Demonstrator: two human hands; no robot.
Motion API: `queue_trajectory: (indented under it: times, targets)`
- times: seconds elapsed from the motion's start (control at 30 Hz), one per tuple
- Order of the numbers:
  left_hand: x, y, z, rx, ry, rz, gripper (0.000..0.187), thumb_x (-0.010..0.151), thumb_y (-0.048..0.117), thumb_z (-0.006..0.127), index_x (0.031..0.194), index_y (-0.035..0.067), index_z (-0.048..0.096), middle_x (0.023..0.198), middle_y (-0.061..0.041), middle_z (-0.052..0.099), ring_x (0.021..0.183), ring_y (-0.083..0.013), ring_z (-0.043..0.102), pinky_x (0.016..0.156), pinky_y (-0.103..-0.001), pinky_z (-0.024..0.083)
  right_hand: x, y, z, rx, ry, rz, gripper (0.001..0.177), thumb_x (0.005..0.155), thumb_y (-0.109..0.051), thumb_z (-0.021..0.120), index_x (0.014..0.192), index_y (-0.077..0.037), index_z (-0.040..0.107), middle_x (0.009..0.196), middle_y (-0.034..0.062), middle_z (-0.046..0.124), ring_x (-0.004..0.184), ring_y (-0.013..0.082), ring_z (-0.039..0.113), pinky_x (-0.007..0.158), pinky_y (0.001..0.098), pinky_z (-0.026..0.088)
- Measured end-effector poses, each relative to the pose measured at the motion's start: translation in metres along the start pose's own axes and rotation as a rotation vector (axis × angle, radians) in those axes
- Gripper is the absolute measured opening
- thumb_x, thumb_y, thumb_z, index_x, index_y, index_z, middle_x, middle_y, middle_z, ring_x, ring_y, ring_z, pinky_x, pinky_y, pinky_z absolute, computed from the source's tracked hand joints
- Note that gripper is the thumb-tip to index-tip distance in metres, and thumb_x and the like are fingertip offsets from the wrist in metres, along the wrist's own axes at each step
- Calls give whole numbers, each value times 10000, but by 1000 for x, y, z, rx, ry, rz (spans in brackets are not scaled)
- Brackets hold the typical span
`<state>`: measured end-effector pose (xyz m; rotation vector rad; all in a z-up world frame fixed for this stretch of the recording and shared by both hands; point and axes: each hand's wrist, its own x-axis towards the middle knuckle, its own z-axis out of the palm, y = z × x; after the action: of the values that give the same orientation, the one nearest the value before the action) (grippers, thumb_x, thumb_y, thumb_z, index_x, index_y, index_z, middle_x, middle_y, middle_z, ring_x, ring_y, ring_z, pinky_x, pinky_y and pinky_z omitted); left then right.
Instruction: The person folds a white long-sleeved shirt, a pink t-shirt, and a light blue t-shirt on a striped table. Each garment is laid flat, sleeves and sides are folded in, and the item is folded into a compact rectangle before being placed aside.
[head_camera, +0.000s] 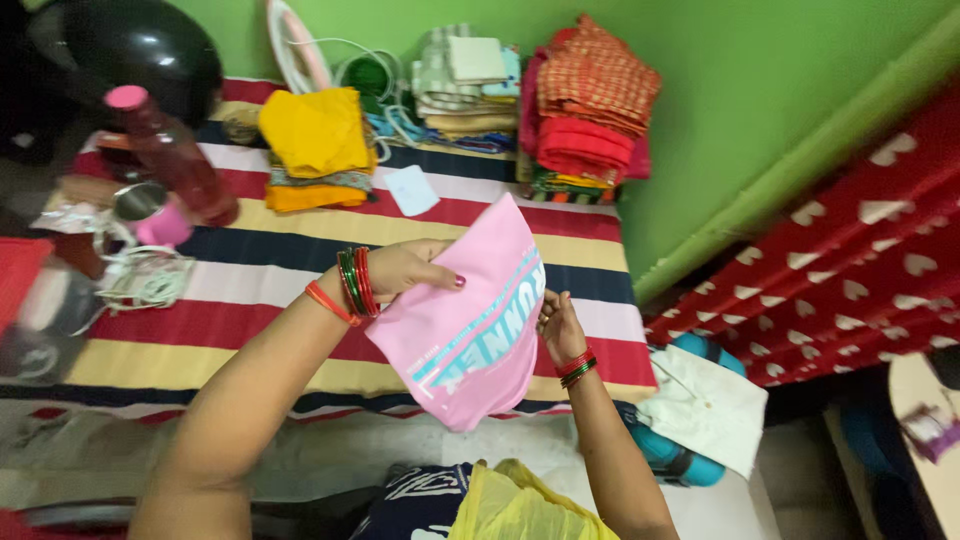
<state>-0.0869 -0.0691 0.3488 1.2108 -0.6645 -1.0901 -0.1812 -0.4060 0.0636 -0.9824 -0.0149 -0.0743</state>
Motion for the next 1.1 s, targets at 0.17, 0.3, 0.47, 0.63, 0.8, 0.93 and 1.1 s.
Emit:
queue_trajectory:
  times: [0.17,0.3,0.47,0.63,0.8,0.93,1.1]
  targets:
    - [62,-15,42,7,-135,-209,546,864,117,702,1379,-7,569,1182,-81,719,1021,-150,682,904,-320,557,-21,-64,-32,1,4,-34,808,1033,-705,408,1443,-21,534,1237,59,639,1109,195,607,989,376,478]
    - [109,-22,76,276,-356,-218,504,889,168,701,1359,16,599,1185,-59,713,1023,-112,652,907,-300,542,-33,-107,-35,39,71,66,818,979,-679,427,1442,-8,491,1414,161,602,1288,291,594,1110,464,477]
    - [164,-24,116,650,-679,-53,514,904,213,687,1382,42,610,1209,-38,724,1067,-104,633,944,-282,512,-51,-142,-49,155,-339,494,812,991,-658,425,1435,18,495,1418,190,597,1279,316,601,1097,456,479]
    - [236,-42,162,895,-899,-65,434,881,206,694,1291,68,658,1141,-62,775,1028,-152,681,921,-329,537,-98,-139,-57,197,-458,657,780,993,-629,432,1435,10,494,1419,190,597,1275,321,603,1088,454,484]
    - [315,-63,189,1423,-523,93,338,838,188,688,1166,135,752,1111,-127,771,1025,-304,718,910,-416,546,-111,-136,-61,230,-427,633,748,995,-600,440,1435,2,493,1419,189,597,1270,326,605,1078,452,489]
    - [344,-83,178,1202,-174,354,361,826,255,721,1165,132,723,1134,-130,759,1067,-318,708,935,-420,543,-116,-138,-66,244,-374,595,723,996,-577,446,1435,-5,492,1419,189,598,1267,330,606,1070,451,494]
    - [317,-103,104,265,71,403,432,960,331,684,1272,41,615,1179,-71,711,1128,-184,703,950,-318,580,-124,-142,-76,262,-243,440,692,998,-548,454,1435,-13,490,1419,189,598,1262,335,608,1060,449,499]
